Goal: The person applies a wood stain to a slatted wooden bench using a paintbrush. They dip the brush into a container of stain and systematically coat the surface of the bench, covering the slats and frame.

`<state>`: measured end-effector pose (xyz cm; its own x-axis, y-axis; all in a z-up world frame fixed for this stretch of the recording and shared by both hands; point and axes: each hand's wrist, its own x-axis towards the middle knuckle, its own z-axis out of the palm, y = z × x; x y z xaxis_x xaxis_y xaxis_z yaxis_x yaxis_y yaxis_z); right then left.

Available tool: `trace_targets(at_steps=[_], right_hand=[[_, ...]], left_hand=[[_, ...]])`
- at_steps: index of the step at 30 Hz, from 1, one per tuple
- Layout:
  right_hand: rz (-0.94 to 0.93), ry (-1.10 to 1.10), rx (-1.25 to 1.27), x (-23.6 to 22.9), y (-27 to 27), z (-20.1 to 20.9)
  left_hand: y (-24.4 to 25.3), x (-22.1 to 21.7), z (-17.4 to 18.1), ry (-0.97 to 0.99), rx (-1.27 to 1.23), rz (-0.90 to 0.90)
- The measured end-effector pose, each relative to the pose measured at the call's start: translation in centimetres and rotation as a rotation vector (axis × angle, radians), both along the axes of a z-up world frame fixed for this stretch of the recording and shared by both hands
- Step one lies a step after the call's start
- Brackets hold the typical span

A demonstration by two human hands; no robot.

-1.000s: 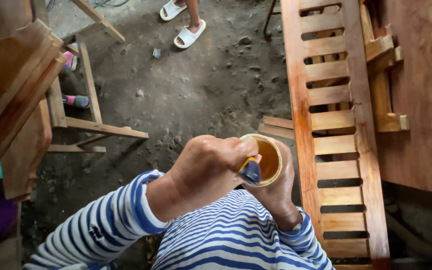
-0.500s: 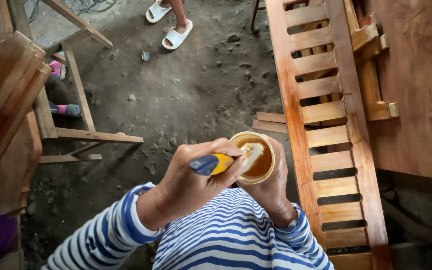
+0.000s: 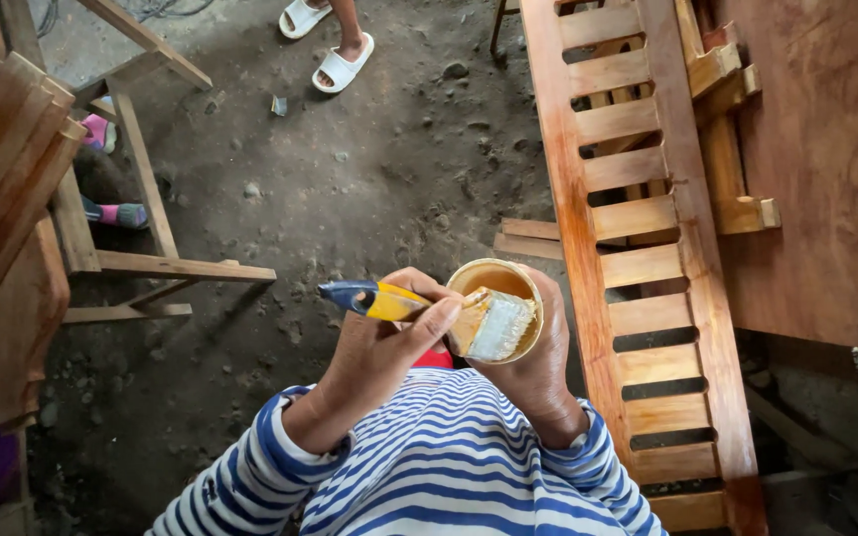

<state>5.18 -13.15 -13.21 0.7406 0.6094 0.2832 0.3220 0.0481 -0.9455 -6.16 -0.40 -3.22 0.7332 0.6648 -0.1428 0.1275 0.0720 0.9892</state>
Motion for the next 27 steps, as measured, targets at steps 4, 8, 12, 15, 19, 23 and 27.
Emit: trace_targets(at_steps=[4, 8, 12, 15, 19, 23, 27], right_hand=[[-0.027, -0.035, 0.002, 0.0, -0.3, 0.6], [-0.064, -0.096, -0.026, 0.4, -1.3, 0.6], [-0.102, -0.077, 0.0, 1.2, -2.6, -0.2], [-0.181, -0.1, -0.01, 1.7, -3.3, 0.5], [-0.271, -0.127, -0.037, 2.5, -4.0, 0.5], [-0.37, -0.112, -0.043, 3.1, -4.1, 0.6], [-0.479, -0.175, -0.104, 3.9, -3.8, 0.9]], left_hand=[[-0.6, 0.2, -0.9, -0.002, -0.136, 0.005], [-1.4, 1.1, -1.8, -0.057, -0.112, -0.005], [-2.7, 2.5, -2.2, -0.111, -0.15, -0.026], [-3.5, 3.6, -2.1, -0.116, -0.183, -0.069], [-3.7, 5.5, -2.0, -0.144, -0.231, -0.094], [-3.5, 7.5, -1.8, -0.16, -0.209, -0.14], [-1.6, 9.5, 0.0, -0.16, -0.036, -0.301]])
